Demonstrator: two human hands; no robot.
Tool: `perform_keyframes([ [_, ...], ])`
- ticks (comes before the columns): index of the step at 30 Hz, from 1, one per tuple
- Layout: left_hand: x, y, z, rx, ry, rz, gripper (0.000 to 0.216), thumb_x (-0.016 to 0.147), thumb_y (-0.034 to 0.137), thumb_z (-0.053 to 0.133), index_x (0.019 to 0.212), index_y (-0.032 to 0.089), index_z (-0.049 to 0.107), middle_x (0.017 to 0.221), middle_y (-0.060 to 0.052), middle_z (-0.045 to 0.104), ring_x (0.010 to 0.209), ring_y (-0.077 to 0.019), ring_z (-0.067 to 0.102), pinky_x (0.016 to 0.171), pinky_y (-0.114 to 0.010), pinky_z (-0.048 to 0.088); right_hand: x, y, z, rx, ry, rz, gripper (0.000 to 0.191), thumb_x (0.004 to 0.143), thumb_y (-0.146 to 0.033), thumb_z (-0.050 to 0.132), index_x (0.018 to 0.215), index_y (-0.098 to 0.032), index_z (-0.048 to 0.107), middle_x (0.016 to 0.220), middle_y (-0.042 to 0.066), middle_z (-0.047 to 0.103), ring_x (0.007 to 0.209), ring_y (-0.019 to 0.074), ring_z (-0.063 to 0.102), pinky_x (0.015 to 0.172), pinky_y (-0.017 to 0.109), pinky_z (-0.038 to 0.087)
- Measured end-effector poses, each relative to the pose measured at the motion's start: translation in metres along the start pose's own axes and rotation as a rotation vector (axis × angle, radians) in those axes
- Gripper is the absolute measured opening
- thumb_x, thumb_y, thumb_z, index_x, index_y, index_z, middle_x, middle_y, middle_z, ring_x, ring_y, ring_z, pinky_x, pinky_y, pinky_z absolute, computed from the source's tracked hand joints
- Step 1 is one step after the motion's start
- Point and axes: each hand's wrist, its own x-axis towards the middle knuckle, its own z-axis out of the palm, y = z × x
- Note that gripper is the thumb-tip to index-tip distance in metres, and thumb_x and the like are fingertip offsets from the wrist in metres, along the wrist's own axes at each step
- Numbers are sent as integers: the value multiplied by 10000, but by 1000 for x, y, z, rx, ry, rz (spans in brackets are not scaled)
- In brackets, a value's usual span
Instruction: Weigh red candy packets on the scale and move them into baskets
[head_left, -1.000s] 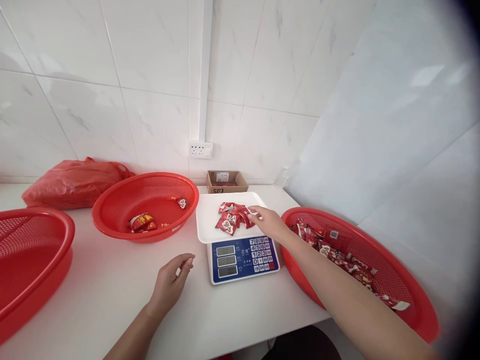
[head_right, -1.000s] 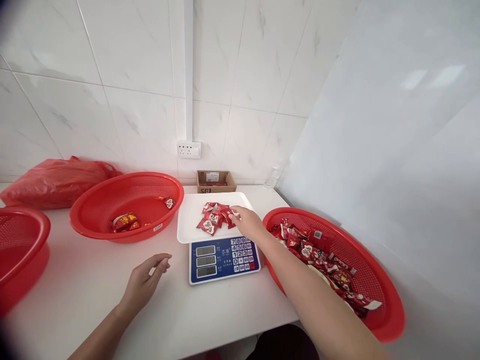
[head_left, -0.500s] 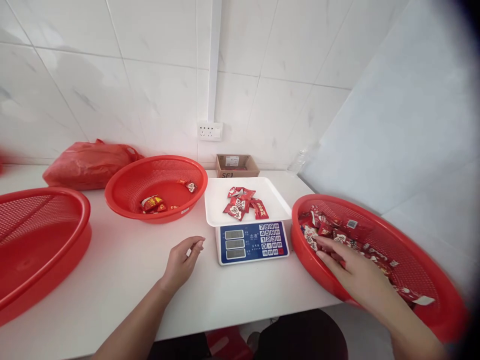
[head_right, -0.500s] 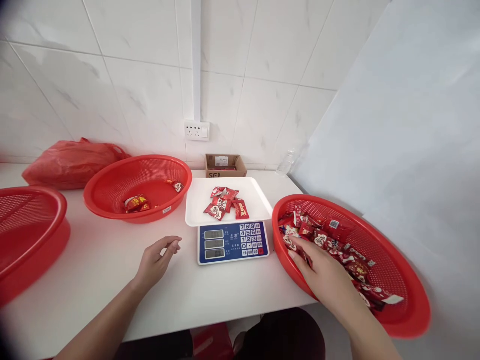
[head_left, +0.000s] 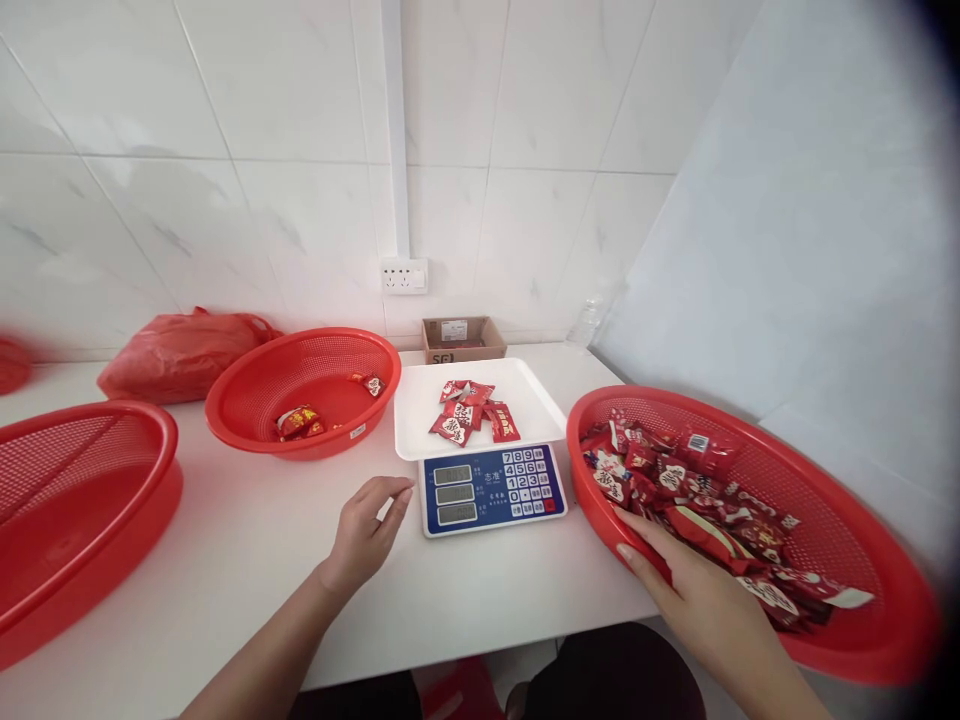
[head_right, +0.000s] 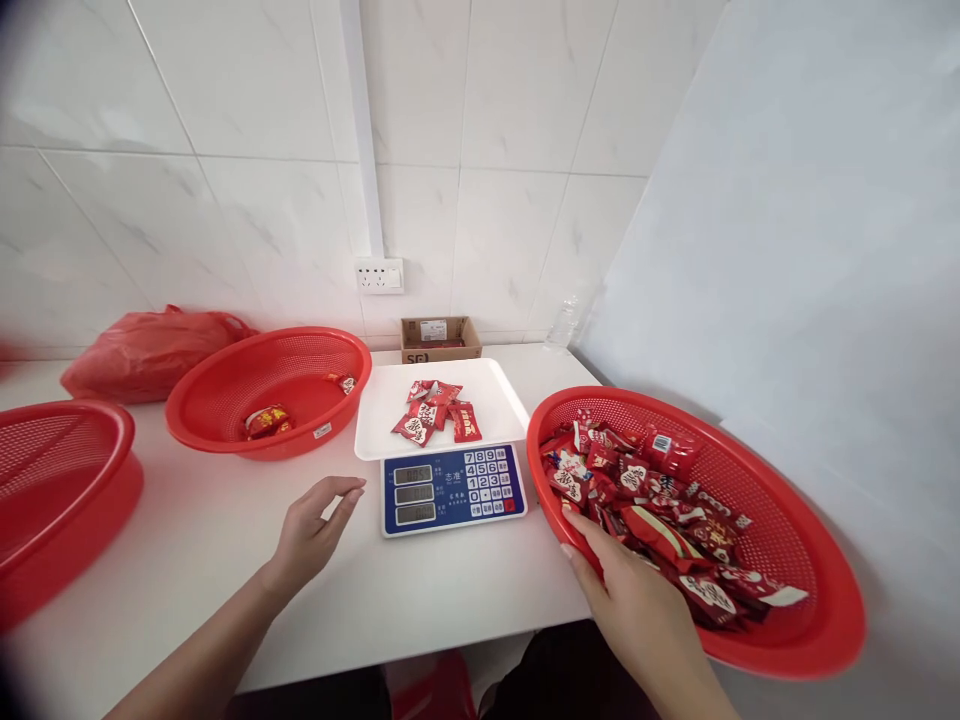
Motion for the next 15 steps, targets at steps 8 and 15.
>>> perform_keyframes([
  [8, 64, 29, 29, 276, -118, 208, 372, 885, 362, 453, 1230, 223, 466, 1316, -107, 461, 1241, -240, 405, 971, -399, 413, -2, 2, 3, -34, 60, -73, 488, 858, -456, 304, 1157, -218, 607, 1089, 68, 685, 928, 260, 664, 692, 368, 552],
  [15, 91, -13, -5, 724, -100, -211, 505, 908, 447, 341, 1343, 194, 372, 1436, -96, 353, 1348, -261, 242, 1091, -452, 217, 5, 27, 21, -66, 217, -272, 422, 829, -428, 406, 1145, -257, 627, 1017, 57, 710, 814, 264, 682, 626, 341, 544],
])
